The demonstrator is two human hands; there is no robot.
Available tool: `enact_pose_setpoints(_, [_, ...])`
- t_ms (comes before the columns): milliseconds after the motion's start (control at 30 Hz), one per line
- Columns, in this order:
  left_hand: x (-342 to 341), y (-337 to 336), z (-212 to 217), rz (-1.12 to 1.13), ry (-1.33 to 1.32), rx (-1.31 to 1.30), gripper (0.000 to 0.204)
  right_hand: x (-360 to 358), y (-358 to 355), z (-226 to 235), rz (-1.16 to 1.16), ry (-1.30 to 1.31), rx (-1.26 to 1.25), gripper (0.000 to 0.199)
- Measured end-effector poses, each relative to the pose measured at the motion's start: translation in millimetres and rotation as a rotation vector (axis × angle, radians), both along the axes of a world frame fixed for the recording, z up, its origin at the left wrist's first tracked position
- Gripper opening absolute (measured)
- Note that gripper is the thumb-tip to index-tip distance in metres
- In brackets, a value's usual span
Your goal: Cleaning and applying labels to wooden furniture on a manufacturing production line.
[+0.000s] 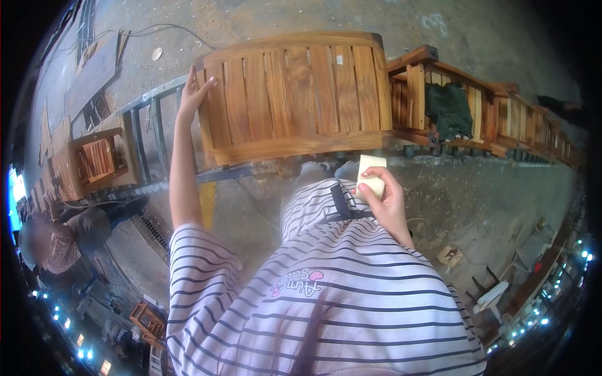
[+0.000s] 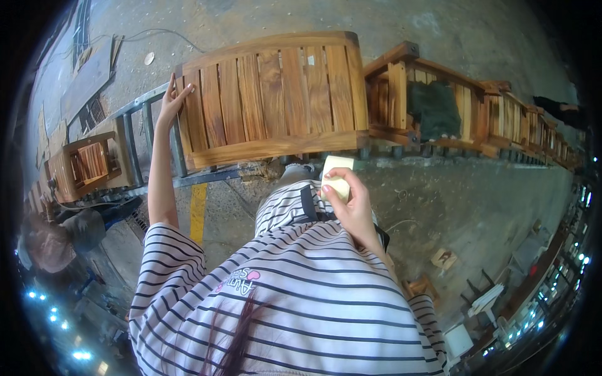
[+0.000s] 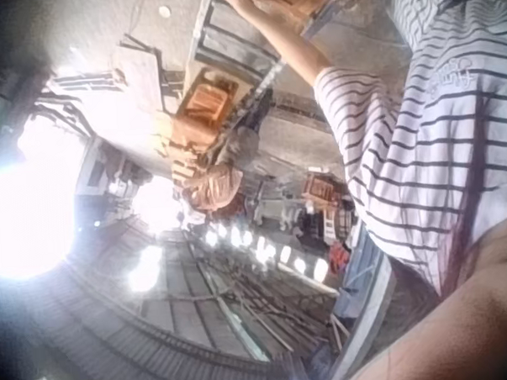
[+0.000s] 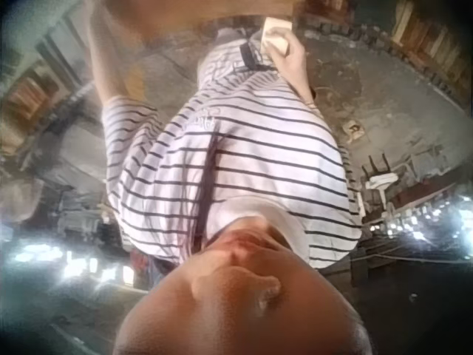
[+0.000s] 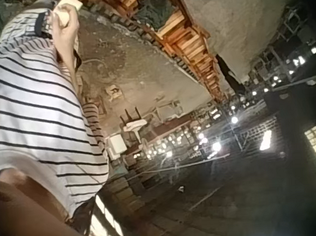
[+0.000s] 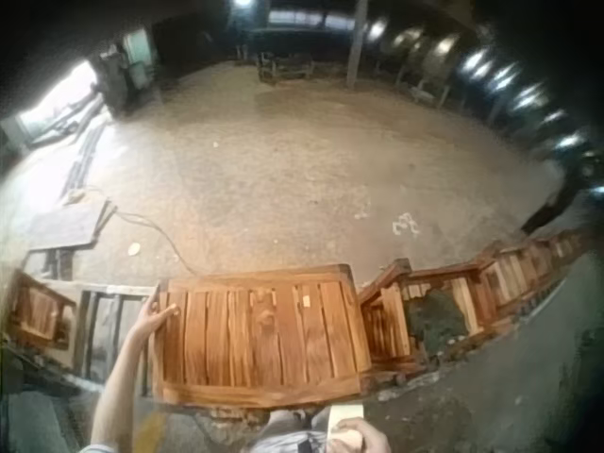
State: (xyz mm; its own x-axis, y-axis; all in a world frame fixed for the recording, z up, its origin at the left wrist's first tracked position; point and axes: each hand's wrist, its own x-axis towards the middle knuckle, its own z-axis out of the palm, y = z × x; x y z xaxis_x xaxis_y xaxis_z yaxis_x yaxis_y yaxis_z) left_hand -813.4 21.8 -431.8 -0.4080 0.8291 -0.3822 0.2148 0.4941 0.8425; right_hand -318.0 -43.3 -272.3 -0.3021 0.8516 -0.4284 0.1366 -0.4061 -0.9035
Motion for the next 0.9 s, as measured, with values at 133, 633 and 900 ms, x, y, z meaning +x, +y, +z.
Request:
enact_pose_setpoints(133, [2.0, -1.0, -6.5, 0.106, -0.071, 0.031, 0.097, 4.9, -6.6, 1.8, 0.061, 0.025, 0.005, 0.015])
enact_pose_setpoints(633, [330.9, -88.0, 139.1, -0.587, 0.018, 0.411, 0.039, 22.0, -18.4, -9.4, 0.065, 0.086, 0.197, 0.077])
enact_pose_setpoints(900, [374.9, -94.0, 137.1, -0.51, 0.185, 0.453, 0.023, 58.2, -9.6, -12.2, 0.081, 0.036, 0.228, 0.07])
